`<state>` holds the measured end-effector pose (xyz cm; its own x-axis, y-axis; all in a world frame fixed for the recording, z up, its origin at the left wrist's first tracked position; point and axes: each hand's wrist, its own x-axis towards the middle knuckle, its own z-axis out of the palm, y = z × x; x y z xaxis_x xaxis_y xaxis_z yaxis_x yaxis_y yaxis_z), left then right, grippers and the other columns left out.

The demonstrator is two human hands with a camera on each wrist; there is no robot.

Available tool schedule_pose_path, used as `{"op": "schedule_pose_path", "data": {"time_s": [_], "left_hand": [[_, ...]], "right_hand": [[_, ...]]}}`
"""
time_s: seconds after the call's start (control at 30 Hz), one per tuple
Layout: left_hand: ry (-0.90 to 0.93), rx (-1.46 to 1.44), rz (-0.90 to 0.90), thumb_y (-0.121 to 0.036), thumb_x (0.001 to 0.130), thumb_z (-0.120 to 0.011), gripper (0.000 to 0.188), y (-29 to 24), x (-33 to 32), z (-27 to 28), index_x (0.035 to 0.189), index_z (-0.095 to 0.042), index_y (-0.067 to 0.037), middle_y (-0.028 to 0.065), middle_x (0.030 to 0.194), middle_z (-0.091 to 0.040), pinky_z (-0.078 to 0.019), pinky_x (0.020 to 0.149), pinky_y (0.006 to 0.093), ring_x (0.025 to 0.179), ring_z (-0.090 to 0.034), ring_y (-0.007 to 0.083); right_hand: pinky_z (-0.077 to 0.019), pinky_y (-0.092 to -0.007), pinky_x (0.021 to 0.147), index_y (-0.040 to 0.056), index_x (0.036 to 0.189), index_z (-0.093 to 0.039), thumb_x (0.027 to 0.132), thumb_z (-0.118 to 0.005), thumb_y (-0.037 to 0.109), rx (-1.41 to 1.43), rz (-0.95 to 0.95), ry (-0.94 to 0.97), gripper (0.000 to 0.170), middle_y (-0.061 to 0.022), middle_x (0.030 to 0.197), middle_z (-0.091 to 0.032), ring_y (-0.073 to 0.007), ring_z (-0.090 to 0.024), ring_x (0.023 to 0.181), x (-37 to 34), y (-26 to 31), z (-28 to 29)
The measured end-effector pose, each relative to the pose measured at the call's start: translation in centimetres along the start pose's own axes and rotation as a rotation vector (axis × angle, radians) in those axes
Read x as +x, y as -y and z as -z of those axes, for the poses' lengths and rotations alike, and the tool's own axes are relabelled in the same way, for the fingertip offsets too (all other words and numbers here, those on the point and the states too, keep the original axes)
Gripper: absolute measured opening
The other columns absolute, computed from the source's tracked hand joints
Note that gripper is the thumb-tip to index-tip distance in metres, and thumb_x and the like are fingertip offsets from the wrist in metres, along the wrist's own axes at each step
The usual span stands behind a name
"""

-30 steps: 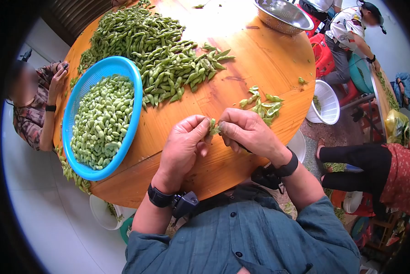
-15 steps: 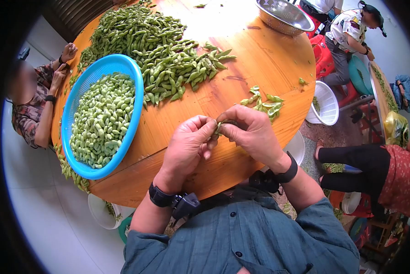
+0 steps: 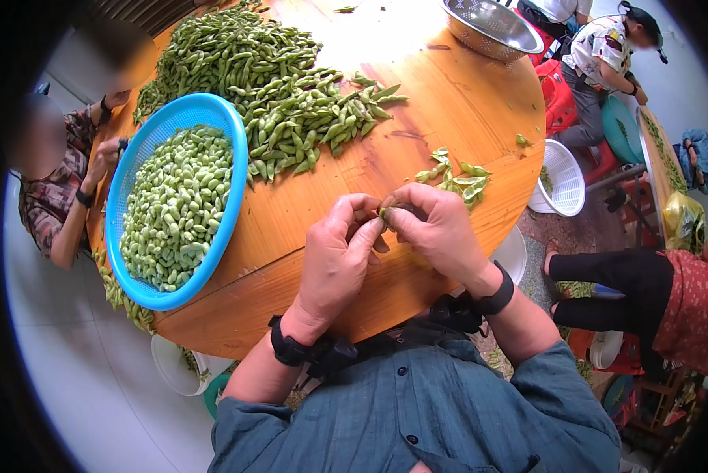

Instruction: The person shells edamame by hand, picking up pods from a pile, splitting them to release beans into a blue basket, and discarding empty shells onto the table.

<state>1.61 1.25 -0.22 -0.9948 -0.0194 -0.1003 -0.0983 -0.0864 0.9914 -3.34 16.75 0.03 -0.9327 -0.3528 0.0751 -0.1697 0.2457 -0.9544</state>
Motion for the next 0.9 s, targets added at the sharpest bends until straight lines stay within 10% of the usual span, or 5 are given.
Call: {"op": "schedule_pose_path", "data": {"time_s": [0.63,0.9], "left_hand": [[-0.096,0.499,-0.517,-0.002,0.088,-0.066,0.019,1.2,0.3,0.2,0.106,-0.062,0.001,0.0105,0.091,-0.068,-0.0559,0.064,0.0270,0.077,-0.067,0.0138],[-0.108,0.224,-0.320,-0.003,0.089,-0.067,0.013,1.0,0.4,0.4,0.098,-0.059,0.002,0.0092,0.082,-0.067,-0.0528,0.063,0.0239,0.071,-0.065,0.0105]], "right_hand": [[-0.0382,-0.0200,0.043,0.0024,0.079,-0.061,0.092,-0.068,0.020,0.175,-0.211,0.033,0.022,0.0011,0.058,-0.056,-0.0032,-0.052,0.049,0.5,0.7,0.3],[-0.0366,-0.0191,0.042,0.0032,0.080,-0.060,0.093,-0.066,0.018,0.220,-0.154,0.048,0.020,0.0021,0.061,-0.056,-0.0032,-0.050,0.047,0.6,1.0,-0.5]]}}
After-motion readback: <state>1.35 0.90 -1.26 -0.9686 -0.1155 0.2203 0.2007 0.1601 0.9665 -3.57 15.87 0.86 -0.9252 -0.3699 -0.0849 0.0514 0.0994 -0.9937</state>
